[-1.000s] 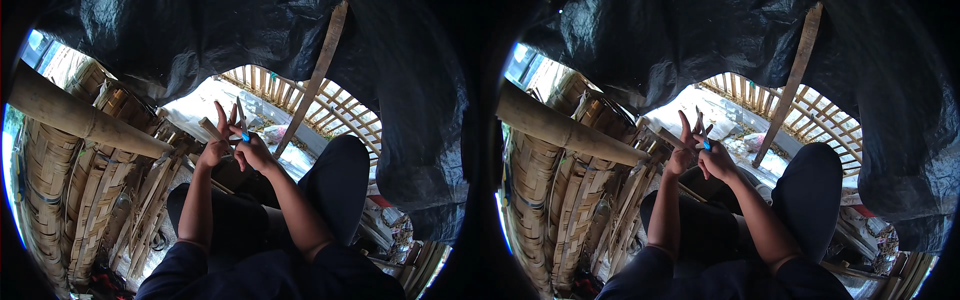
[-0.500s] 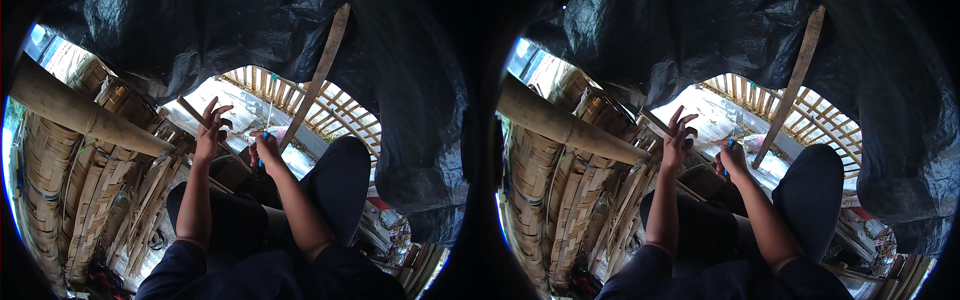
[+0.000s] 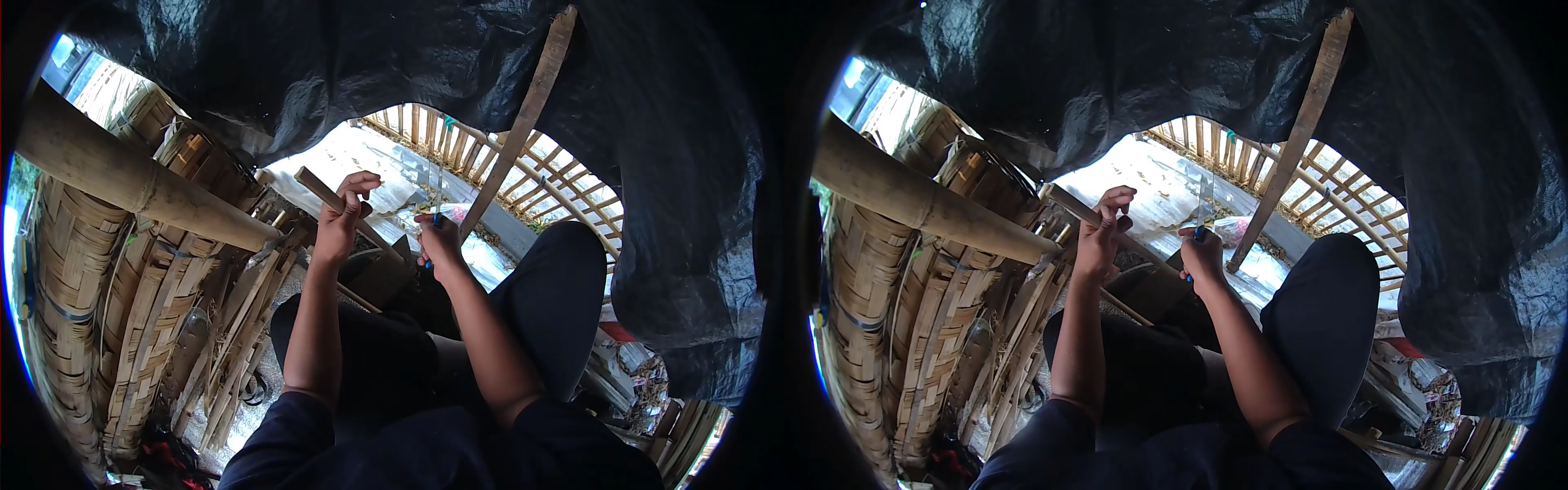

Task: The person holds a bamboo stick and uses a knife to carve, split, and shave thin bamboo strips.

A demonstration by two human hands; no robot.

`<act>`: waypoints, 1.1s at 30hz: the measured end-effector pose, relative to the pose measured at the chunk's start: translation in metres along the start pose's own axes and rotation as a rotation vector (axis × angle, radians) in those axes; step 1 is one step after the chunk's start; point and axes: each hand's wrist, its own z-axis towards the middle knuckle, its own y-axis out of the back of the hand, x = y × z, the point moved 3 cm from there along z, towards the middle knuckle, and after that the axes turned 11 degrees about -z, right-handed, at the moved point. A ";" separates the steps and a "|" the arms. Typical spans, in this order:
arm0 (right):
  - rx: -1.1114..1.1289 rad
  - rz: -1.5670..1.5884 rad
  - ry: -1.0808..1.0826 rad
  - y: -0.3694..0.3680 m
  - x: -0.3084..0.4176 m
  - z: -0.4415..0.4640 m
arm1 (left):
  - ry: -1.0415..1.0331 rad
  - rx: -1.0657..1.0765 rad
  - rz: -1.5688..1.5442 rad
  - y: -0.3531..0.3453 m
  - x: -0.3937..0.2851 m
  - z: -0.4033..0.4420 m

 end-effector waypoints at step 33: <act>0.014 -0.035 -0.016 -0.005 0.000 0.003 | -0.096 0.007 -0.160 -0.019 -0.014 -0.006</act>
